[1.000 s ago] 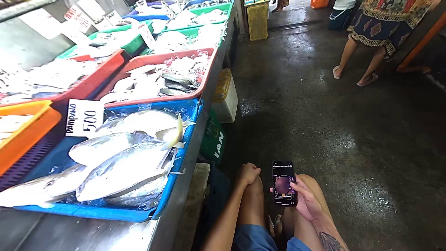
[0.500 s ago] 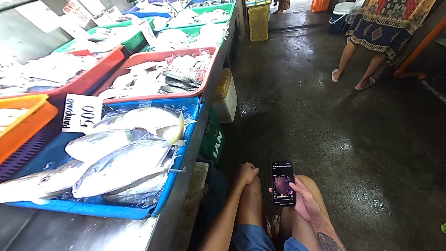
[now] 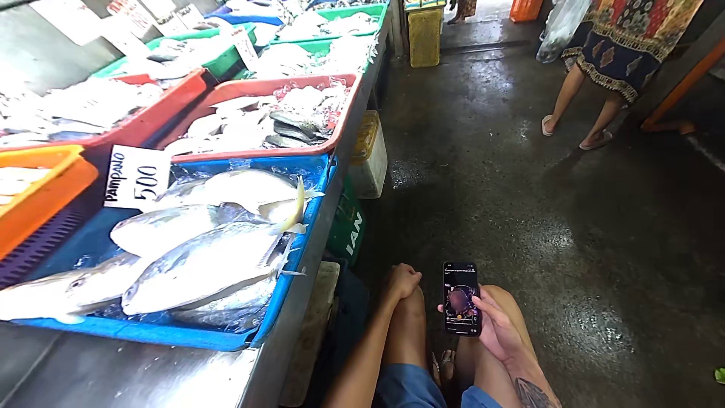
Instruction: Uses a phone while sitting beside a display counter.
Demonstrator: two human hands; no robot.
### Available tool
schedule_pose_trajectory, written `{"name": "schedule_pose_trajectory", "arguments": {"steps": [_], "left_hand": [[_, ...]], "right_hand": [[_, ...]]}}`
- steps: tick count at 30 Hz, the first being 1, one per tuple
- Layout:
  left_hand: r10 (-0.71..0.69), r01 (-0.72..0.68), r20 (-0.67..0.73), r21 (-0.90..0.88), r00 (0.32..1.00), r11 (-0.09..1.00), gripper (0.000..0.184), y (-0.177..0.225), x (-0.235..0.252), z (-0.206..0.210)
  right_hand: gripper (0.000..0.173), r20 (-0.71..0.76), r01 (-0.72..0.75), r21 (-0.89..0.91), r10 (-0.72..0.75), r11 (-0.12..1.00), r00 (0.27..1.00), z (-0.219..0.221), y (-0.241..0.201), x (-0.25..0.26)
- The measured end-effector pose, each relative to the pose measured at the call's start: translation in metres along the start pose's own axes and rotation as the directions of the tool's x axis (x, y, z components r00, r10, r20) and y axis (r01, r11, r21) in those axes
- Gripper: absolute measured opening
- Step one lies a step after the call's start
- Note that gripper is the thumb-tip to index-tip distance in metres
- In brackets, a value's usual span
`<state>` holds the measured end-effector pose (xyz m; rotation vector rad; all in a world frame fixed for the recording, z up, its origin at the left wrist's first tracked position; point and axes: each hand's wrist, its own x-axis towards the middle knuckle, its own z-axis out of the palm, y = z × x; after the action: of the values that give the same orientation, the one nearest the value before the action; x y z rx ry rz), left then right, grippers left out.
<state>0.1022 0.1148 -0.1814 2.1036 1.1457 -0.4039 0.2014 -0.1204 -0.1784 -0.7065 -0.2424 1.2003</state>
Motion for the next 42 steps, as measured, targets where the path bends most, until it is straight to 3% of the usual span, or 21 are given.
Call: {"name": "schedule_pose_trajectory", "arguments": {"steps": [14,42], "left_hand": [[0.003,-0.003,0.001,-0.010,1.000,1.000,0.039,-0.0008,0.0018,0.0007],[-0.003,0.003,-0.006,0.002,1.000,1.000,0.039,-0.0021,0.0043,0.0019]], "right_hand": [[0.052,0.006,0.008,0.005,-0.008,1.000,1.000,0.0009,-0.0007,-0.0006],[0.055,0.003,0.003,0.035,-0.003,0.999,1.000,-0.0013,-0.0005,-0.0001]]}}
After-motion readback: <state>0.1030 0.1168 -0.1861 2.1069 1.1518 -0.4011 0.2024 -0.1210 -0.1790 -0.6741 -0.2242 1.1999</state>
